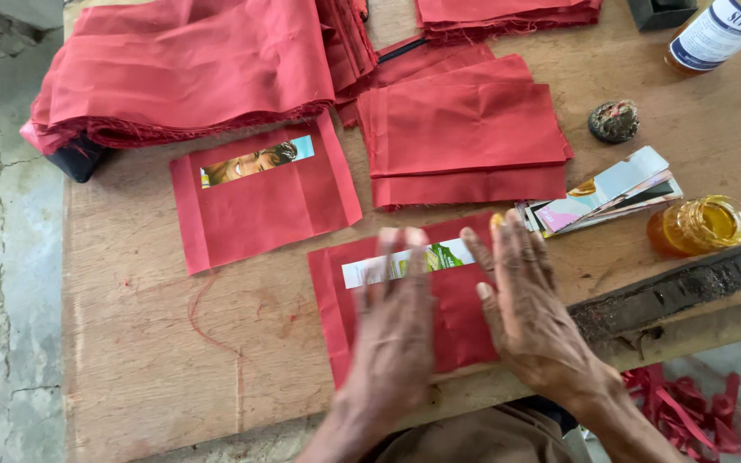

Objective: The person applies adhesive from a small jar onto paper linings and then attaches the adhesive-coated strips onto red leather pieces at a workbench.

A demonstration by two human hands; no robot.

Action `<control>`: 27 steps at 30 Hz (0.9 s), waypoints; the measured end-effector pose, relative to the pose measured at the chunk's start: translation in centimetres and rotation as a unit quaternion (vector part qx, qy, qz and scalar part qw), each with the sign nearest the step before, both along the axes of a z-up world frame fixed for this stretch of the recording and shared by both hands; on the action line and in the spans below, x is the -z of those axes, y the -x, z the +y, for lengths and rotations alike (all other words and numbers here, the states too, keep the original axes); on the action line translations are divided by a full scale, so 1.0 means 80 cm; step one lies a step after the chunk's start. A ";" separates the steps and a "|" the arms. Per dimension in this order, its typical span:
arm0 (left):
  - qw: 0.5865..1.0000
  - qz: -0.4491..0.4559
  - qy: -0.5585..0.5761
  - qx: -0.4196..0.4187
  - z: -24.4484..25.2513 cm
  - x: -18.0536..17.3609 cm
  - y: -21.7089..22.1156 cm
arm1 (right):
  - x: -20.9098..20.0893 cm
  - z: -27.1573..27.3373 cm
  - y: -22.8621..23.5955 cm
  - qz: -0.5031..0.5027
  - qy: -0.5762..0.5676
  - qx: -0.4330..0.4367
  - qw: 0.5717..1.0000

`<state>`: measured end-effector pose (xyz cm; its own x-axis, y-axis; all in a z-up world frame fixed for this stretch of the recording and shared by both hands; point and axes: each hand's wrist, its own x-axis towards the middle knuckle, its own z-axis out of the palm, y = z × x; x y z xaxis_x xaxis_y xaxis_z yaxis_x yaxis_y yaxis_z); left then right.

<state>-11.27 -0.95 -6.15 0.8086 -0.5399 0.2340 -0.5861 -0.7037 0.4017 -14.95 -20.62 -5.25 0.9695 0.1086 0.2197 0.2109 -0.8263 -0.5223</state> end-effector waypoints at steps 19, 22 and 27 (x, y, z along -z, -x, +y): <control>0.998 -0.031 0.021 -0.056 0.071 0.009 0.011 | 0.008 0.082 -0.021 -0.036 0.045 -0.064 0.996; 0.996 -0.018 -0.002 -0.085 0.070 0.007 0.017 | 0.013 0.112 -0.026 0.002 0.052 -0.091 0.995; 0.994 -0.006 -0.041 -0.103 0.067 -0.003 0.018 | 0.003 0.054 -0.013 -0.015 0.157 0.004 0.988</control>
